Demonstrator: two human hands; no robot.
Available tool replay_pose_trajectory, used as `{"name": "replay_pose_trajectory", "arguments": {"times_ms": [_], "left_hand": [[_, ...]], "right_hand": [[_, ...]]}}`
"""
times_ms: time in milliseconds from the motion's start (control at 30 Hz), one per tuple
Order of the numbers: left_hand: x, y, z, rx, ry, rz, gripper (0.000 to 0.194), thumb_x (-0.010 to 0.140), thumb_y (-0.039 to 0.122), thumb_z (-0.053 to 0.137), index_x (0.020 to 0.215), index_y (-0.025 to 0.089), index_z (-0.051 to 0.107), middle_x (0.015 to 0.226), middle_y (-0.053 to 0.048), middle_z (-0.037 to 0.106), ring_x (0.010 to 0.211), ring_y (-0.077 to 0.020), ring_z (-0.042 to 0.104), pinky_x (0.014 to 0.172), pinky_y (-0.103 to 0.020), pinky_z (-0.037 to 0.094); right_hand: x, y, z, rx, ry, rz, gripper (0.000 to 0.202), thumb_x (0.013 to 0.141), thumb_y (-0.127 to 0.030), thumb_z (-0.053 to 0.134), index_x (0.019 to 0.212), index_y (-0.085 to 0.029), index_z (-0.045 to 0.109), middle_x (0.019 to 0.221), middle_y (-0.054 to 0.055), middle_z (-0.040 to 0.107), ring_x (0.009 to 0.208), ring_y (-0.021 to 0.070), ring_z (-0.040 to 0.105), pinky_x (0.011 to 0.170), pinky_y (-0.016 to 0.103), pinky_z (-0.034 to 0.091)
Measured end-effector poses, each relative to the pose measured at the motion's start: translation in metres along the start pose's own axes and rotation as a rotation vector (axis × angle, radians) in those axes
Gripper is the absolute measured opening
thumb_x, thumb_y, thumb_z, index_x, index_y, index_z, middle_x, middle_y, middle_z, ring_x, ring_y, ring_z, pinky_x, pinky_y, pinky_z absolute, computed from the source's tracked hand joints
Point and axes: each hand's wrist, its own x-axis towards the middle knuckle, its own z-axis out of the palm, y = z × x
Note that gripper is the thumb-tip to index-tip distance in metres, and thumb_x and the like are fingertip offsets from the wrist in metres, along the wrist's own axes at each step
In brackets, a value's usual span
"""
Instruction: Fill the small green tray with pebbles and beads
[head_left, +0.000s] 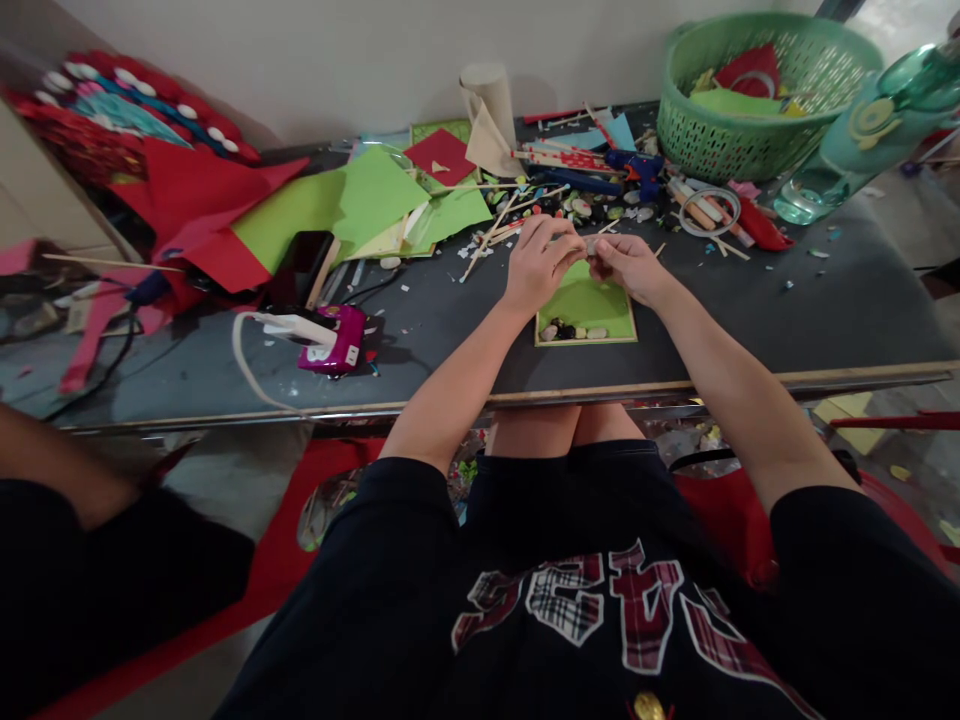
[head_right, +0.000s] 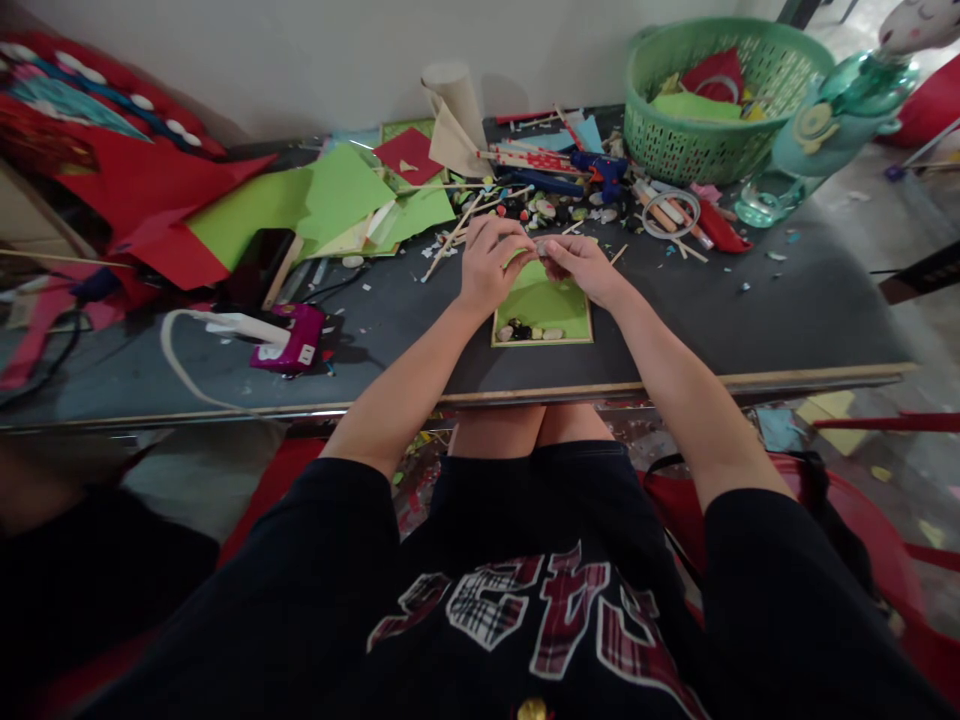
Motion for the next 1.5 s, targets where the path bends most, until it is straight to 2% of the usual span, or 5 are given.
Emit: {"name": "replay_pose_trajectory", "arguments": {"times_ms": [267, 567, 900, 1233, 1500], "left_hand": [[-0.005, -0.001, 0.004, 0.012, 0.047, -0.008, 0.058, 0.101, 0.067, 0.024, 0.108, 0.027, 0.066, 0.107, -0.011, 0.072, 0.116, -0.0266, 0.065, 0.108, -0.049, 0.049], [-0.014, -0.061, 0.019, 0.056, 0.298, -0.159, 0.052, 0.100, 0.066, 0.034, 0.114, 0.027, 0.066, 0.132, -0.014, 0.067, 0.128, -0.0298, 0.057, 0.110, -0.053, 0.049], [0.002, 0.012, -0.008, 0.093, 0.122, 0.279, 0.054, 0.106, 0.052, 0.030, 0.145, 0.024, 0.054, 0.147, -0.016, 0.059, 0.132, -0.0283, 0.059, 0.109, -0.044, 0.050], [0.001, 0.013, -0.008, -0.013, 0.005, 0.117, 0.064, 0.103, 0.062, 0.019, 0.132, 0.029, 0.066, 0.151, -0.011, 0.054, 0.139, -0.0294, 0.051, 0.113, -0.044, 0.046], [0.003, 0.008, -0.003, -0.037, -0.069, 0.031, 0.074, 0.096, 0.074, 0.016, 0.149, 0.033, 0.048, 0.149, -0.013, 0.055, 0.139, -0.0305, 0.051, 0.111, -0.048, 0.047]], "right_hand": [[-0.003, -0.004, 0.005, 0.083, 0.000, -0.022, 0.057, 0.070, -0.072, 0.081, 0.087, -0.019, 0.070, 0.073, -0.003, 0.056, 0.060, 0.0061, 0.051, 0.055, 0.019, 0.046], [-0.005, -0.014, 0.007, 0.094, 0.072, 0.003, 0.047, 0.078, -0.067, 0.079, 0.089, -0.022, 0.070, 0.075, -0.003, 0.053, 0.062, 0.0081, 0.049, 0.056, 0.021, 0.045], [-0.003, -0.005, 0.005, 0.181, 0.030, -0.018, 0.055, 0.066, -0.068, 0.086, 0.086, -0.020, 0.067, 0.072, -0.004, 0.056, 0.061, 0.0062, 0.051, 0.056, 0.018, 0.045], [-0.002, -0.005, 0.005, 0.100, 0.087, 0.010, 0.045, 0.081, -0.063, 0.077, 0.091, -0.021, 0.064, 0.071, -0.004, 0.054, 0.061, 0.0075, 0.051, 0.057, 0.019, 0.047], [-0.012, -0.014, -0.003, -0.118, 0.053, -0.063, 0.051, 0.080, -0.069, 0.075, 0.094, -0.021, 0.073, 0.075, -0.001, 0.062, 0.065, 0.0086, 0.053, 0.062, 0.022, 0.047]]}}
